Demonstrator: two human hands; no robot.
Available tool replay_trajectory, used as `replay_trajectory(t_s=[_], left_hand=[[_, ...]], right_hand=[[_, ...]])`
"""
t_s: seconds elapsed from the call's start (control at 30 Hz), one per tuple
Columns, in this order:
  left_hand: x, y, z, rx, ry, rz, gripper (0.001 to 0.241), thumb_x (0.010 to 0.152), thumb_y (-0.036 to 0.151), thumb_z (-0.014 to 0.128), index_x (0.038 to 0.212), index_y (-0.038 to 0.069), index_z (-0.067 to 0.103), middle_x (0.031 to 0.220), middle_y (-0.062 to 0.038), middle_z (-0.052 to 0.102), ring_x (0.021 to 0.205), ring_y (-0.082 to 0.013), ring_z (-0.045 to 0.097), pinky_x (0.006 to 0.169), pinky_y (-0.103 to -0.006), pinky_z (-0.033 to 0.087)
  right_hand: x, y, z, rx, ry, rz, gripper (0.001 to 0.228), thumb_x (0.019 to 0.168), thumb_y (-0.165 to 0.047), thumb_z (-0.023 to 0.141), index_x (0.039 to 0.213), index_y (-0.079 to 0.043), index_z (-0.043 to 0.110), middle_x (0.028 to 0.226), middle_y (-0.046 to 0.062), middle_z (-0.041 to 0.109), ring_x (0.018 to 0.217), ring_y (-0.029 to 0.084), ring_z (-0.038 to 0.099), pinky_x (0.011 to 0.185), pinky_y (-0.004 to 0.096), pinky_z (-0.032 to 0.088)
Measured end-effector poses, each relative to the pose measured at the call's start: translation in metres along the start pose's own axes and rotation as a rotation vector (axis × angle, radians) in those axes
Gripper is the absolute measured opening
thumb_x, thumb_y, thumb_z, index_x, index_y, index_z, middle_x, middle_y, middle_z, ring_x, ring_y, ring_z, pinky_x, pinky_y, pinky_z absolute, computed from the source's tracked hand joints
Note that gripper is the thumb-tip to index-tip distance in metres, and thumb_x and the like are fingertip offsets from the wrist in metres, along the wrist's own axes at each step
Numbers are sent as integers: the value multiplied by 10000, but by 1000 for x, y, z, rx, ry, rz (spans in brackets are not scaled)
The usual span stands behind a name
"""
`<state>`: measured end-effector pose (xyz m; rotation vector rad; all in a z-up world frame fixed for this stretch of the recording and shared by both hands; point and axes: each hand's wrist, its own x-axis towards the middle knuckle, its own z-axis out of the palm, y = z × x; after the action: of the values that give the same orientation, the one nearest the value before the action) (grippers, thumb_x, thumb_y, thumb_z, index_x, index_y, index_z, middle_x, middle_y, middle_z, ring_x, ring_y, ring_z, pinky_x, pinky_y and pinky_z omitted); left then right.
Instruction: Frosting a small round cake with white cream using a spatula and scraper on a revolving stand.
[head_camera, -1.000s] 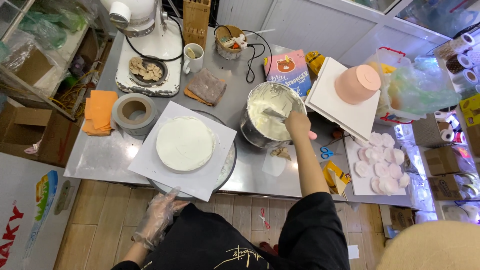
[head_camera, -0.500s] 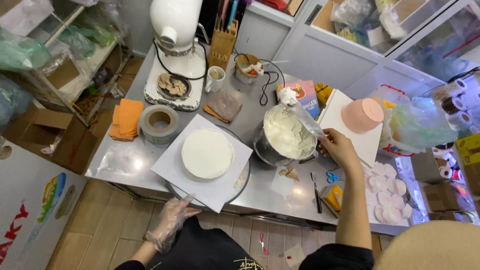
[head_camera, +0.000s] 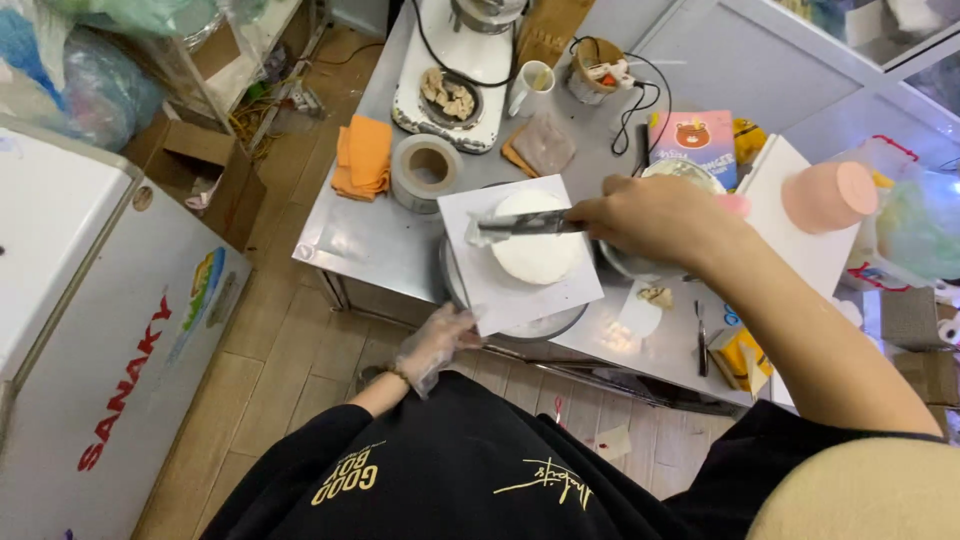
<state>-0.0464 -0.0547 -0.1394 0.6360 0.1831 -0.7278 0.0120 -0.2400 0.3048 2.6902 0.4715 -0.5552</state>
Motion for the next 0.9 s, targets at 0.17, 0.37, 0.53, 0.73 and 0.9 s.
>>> replay_trajectory(t_s=[0.17, 0.37, 0.53, 0.73, 0.9], left_hand=[[24, -41, -32, -2, -47, -52, 425, 939, 82, 691, 1284, 112, 443, 1217, -247, 635, 840, -551, 691, 668, -648, 602], [-7, 30, 16, 168, 70, 5, 299, 954, 138, 643, 1192, 58, 481, 979, -264, 673, 698, -434, 732, 576, -491, 650], [33, 12, -23, 189, 53, -26, 264, 960, 163, 644, 1134, 48, 482, 856, -274, 680, 703, -442, 727, 581, -478, 639], [16, 29, -8, 223, 18, -128, 249, 984, 198, 612, 1131, 98, 437, 843, -328, 680, 740, -433, 731, 590, -452, 636], [-41, 50, 33, 15, 41, -61, 154, 942, 33, 628, 1041, -1, 515, 876, -374, 672, 745, -464, 720, 638, -536, 622]], right_hand=[[85, -51, 81, -264, -17, -158, 155, 868, -273, 655, 994, -276, 745, 842, 59, 703, 727, 324, 728, 593, 435, 583], [118, -43, 115, -504, 21, -219, 138, 837, -152, 652, 817, -247, 750, 789, 38, 731, 693, 257, 715, 497, 394, 517], [104, -27, 109, -598, 16, -275, 116, 797, -145, 692, 756, -248, 728, 814, -9, 753, 703, 212, 722, 525, 359, 513], [105, -39, 93, -720, 266, -341, 153, 790, -124, 698, 782, -276, 706, 829, -34, 718, 700, 200, 701, 548, 368, 468], [111, -44, 77, -767, 251, -389, 186, 827, -153, 677, 841, -331, 730, 890, -66, 743, 751, 184, 716, 577, 355, 478]])
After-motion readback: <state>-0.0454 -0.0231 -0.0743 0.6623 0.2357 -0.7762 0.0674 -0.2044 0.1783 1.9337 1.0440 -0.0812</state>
